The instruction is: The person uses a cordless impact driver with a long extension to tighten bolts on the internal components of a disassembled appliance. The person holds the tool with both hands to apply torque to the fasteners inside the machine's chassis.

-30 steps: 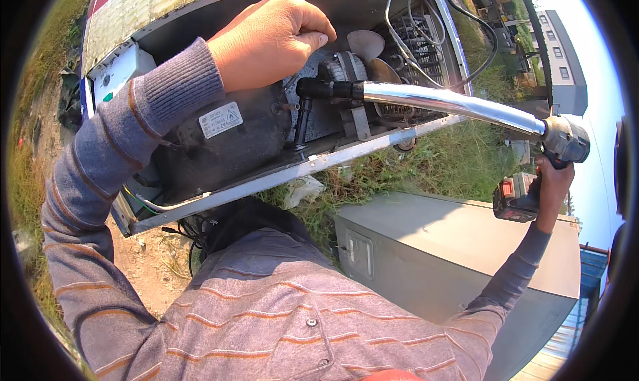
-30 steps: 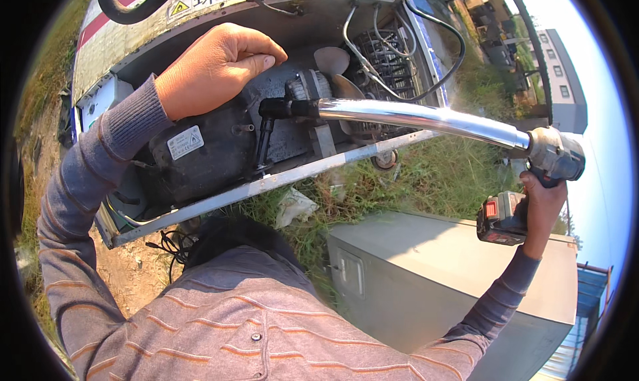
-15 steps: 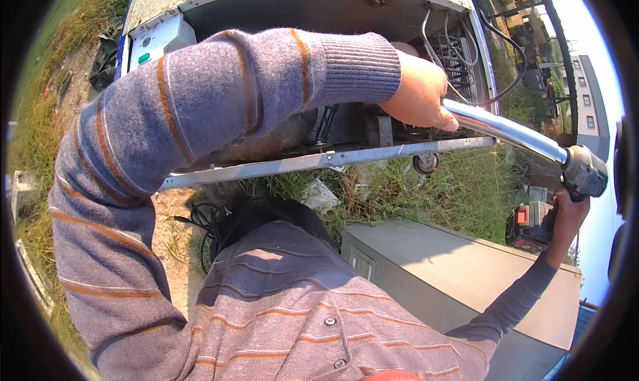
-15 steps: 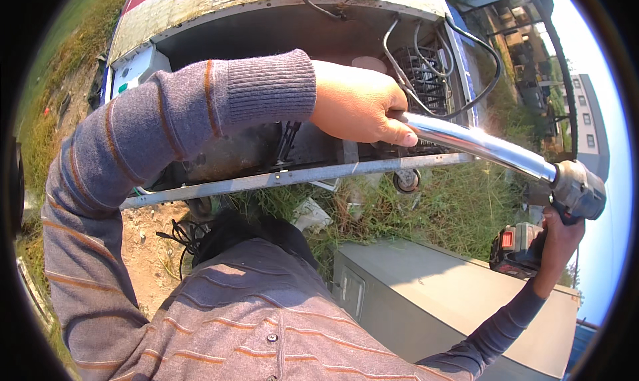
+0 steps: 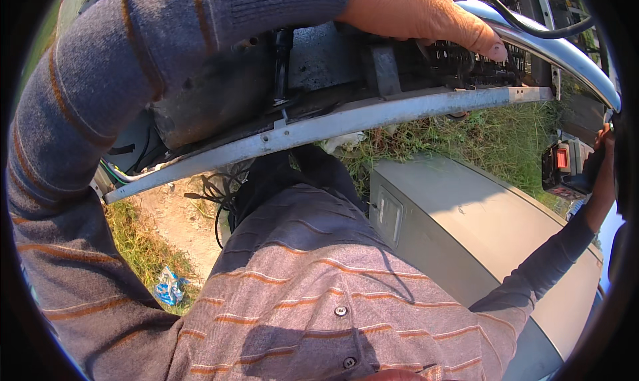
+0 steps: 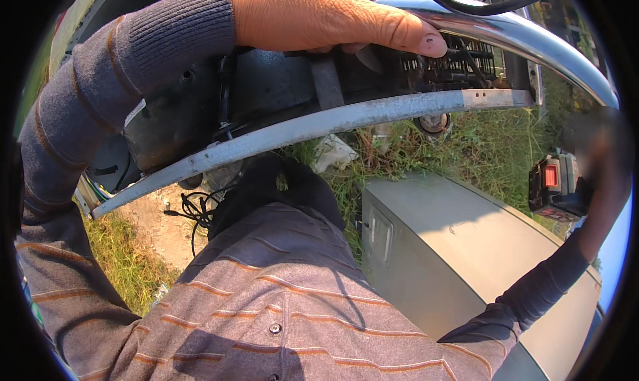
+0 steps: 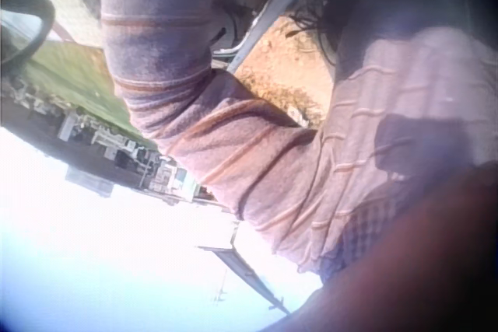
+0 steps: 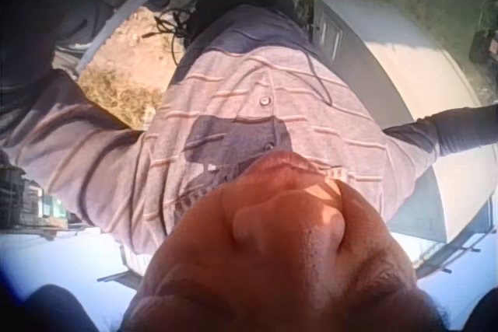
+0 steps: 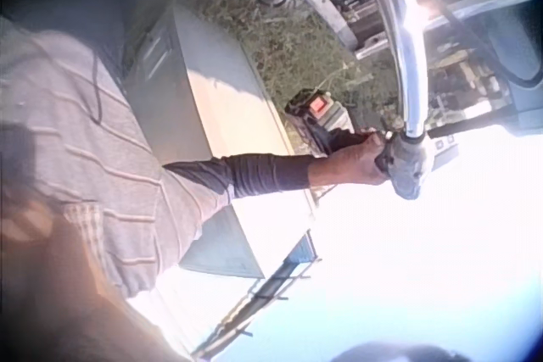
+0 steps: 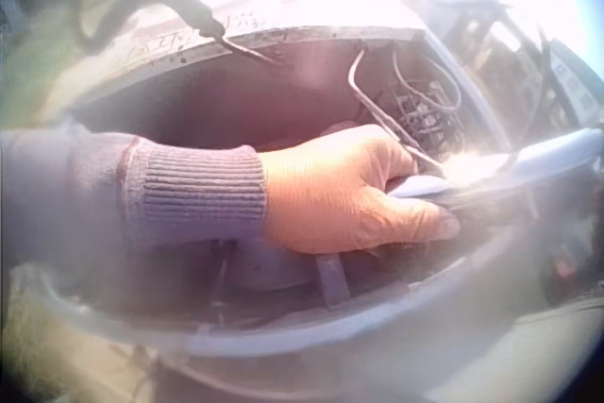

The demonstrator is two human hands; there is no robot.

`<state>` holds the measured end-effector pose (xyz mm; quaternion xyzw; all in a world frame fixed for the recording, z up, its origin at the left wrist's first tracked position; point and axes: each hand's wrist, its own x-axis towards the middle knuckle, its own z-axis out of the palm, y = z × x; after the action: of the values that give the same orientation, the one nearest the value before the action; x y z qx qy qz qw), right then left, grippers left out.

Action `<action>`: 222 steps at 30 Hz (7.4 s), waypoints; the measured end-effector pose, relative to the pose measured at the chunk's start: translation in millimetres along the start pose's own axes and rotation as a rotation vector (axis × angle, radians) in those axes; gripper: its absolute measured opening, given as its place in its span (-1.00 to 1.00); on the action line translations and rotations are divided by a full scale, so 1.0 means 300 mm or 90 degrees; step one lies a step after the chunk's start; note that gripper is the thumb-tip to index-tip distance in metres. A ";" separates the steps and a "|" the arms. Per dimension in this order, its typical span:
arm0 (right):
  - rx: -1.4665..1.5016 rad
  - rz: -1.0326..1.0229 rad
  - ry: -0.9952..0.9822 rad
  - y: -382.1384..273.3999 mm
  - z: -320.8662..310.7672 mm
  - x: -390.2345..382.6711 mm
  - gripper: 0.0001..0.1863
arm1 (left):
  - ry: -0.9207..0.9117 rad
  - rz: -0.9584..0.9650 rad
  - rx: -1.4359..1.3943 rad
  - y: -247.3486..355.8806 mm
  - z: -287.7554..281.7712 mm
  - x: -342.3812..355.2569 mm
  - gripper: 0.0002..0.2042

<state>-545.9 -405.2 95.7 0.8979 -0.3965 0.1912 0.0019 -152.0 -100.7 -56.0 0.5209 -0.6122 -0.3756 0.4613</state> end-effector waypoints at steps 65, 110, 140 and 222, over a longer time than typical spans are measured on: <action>0.168 0.035 0.020 0.001 0.040 0.053 -0.70 | 0.081 -0.015 0.112 -0.045 0.045 -0.065 -0.50; 0.088 -0.056 0.132 -0.081 0.061 0.037 -0.73 | 0.088 -0.020 0.127 -0.003 0.019 -0.151 -0.52; 0.087 -0.016 0.117 -0.077 0.073 0.049 -0.79 | 0.086 -0.035 0.131 -0.014 0.014 -0.111 -0.54; 0.010 -0.060 0.059 -0.125 0.115 0.065 -0.61 | 0.118 0.012 0.102 0.035 0.017 -0.138 -0.60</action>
<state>-495.5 -398.7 75.9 0.9059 -0.3514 0.2353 0.0220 -158.8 -58.1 -54.9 0.5829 -0.6000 -0.2712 0.4761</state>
